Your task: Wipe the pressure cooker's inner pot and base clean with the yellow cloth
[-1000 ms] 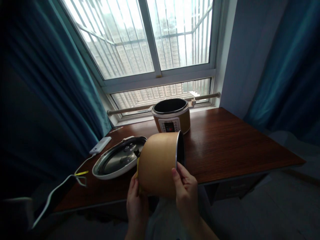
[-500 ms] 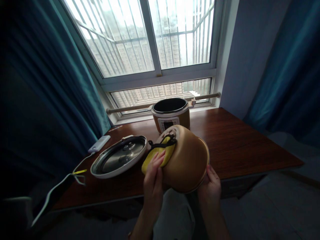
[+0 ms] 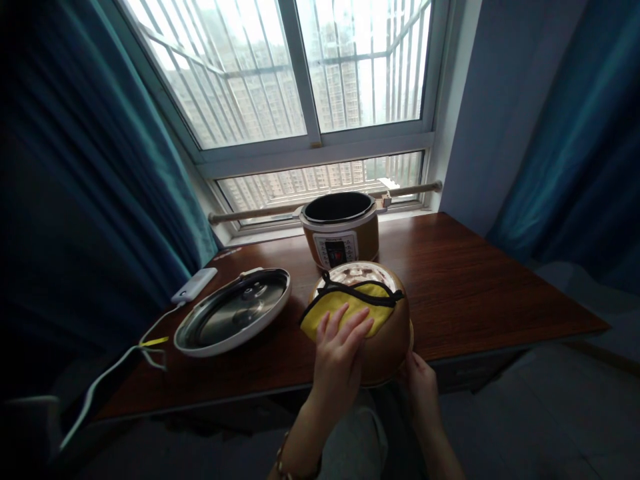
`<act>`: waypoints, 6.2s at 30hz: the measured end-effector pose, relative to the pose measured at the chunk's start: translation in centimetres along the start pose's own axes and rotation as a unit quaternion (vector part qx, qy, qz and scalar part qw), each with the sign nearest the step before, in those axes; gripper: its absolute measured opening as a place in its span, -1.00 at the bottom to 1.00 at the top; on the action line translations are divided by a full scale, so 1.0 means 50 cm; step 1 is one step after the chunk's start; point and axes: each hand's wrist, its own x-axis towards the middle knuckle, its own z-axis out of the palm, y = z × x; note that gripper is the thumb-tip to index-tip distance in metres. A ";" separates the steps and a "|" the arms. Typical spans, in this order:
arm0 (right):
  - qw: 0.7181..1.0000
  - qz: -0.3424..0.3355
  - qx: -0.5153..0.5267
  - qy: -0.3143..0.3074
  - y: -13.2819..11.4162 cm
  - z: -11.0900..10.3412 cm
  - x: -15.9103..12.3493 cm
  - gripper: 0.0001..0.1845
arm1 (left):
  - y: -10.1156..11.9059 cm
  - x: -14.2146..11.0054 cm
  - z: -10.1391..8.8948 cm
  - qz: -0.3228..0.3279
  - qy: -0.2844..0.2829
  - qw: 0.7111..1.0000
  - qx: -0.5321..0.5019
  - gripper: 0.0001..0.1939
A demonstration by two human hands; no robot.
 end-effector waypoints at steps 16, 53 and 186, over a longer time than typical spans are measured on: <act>0.990 0.121 0.015 -0.076 0.005 -0.036 -0.006 -0.57 | -0.018 -0.001 0.002 -0.001 -0.032 0.999 -0.012 -0.64; 0.994 0.089 -0.030 -0.064 0.003 -0.026 0.001 -0.63 | -0.050 0.011 0.012 0.052 -0.060 0.997 -0.015 -0.64; 0.531 -0.516 -0.589 -0.324 -0.271 0.212 0.115 -0.65 | -0.022 -0.035 0.112 -0.041 0.156 0.979 0.122 -0.47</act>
